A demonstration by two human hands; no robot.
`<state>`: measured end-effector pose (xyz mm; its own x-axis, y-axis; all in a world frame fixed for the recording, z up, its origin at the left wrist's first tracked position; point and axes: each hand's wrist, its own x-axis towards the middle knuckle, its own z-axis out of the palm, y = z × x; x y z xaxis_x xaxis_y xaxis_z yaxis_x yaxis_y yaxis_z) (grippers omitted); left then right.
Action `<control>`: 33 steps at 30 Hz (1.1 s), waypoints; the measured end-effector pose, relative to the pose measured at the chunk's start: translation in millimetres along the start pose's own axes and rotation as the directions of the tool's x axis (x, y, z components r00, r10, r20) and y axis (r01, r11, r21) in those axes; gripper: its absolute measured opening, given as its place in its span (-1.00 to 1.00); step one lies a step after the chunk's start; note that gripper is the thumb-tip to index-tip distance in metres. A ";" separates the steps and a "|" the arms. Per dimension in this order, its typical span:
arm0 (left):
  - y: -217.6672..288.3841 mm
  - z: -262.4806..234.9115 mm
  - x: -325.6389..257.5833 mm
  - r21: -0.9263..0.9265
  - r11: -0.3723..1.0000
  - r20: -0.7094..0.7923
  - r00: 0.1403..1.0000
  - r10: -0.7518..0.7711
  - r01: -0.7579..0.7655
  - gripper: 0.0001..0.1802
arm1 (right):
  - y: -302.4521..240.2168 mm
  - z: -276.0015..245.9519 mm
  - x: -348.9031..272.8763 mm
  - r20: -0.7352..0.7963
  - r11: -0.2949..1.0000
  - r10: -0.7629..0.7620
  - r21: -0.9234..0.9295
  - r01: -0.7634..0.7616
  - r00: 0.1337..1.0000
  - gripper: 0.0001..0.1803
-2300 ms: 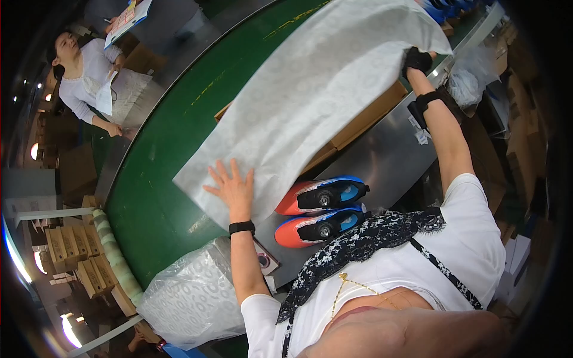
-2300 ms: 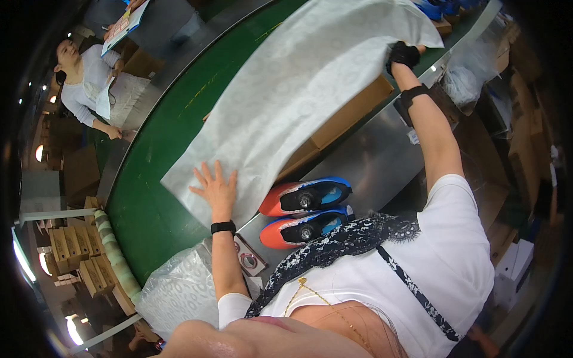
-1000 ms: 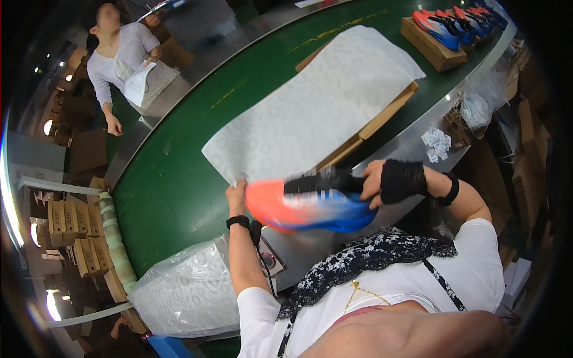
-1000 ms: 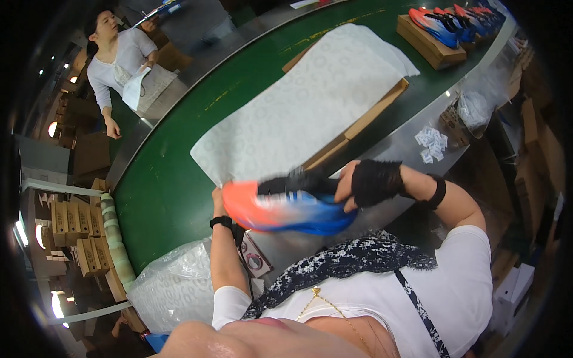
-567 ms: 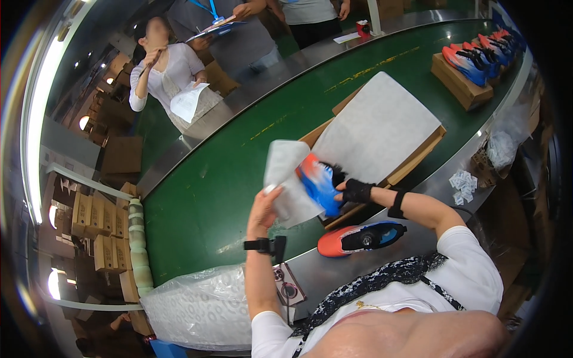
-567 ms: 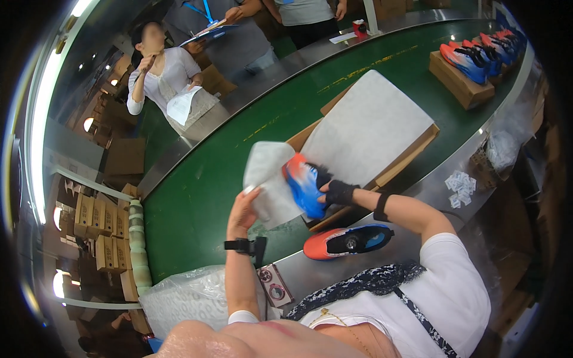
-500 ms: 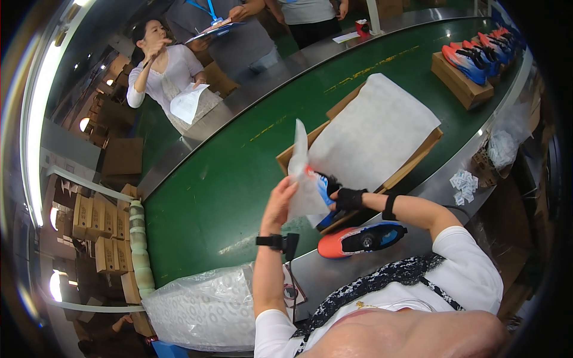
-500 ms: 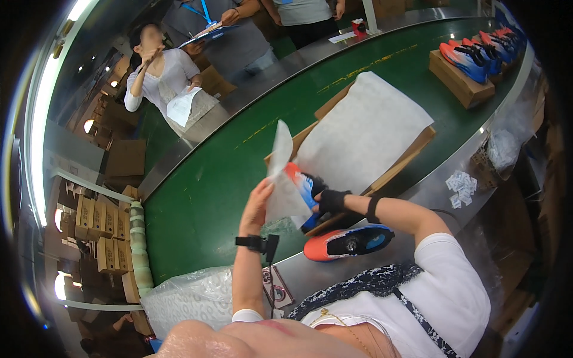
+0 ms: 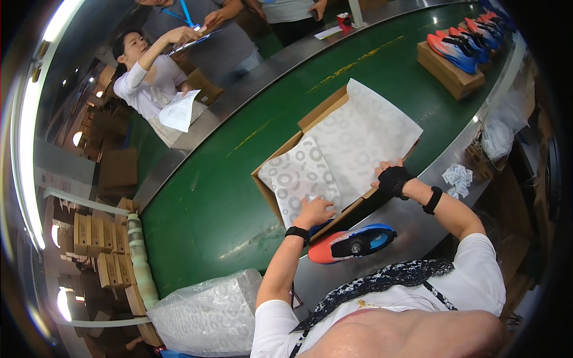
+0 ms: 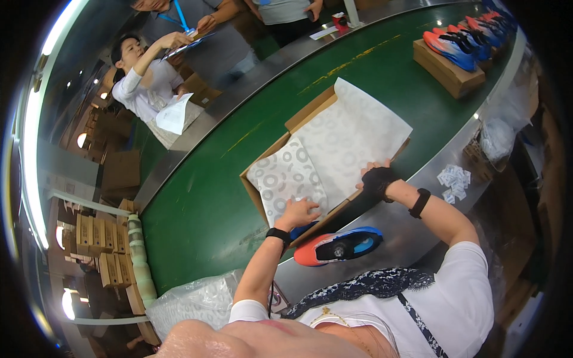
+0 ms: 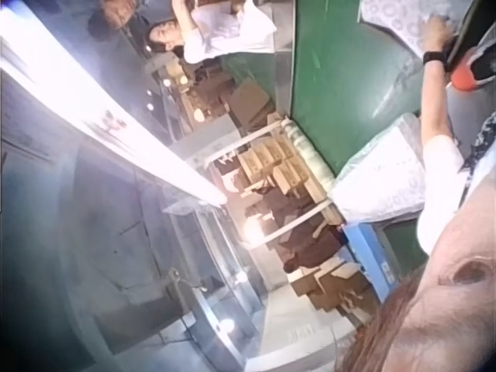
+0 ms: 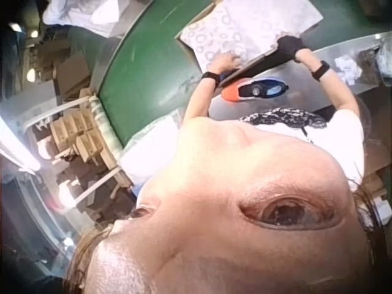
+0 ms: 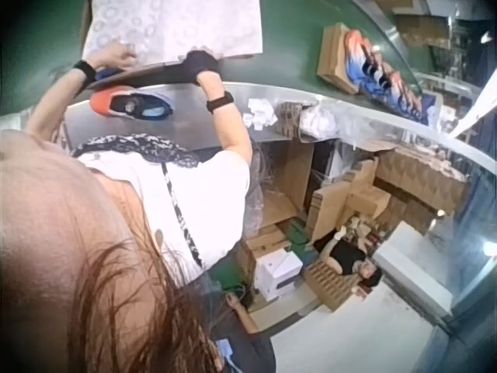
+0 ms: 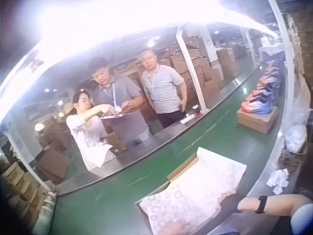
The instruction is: The recorder takes shoes from the conveyor belt, inspects them, and packs them into a box with protective tissue paper.
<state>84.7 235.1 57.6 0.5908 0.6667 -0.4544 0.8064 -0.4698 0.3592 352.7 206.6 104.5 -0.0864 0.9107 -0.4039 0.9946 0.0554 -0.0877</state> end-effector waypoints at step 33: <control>54.8 32.4 -128.4 -0.832 0.551 -0.306 0.879 -0.366 -0.061 -0.19 | -55.3 -91.1 -81.4 -0.058 0.688 -0.509 0.573 0.447 0.859 -0.35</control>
<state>53.9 105.0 109.2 0.2166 0.9349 -0.2812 0.3866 0.1823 0.9041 310.0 166.7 225.2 -0.5774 0.7774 -0.2494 0.6123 0.2103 -0.7621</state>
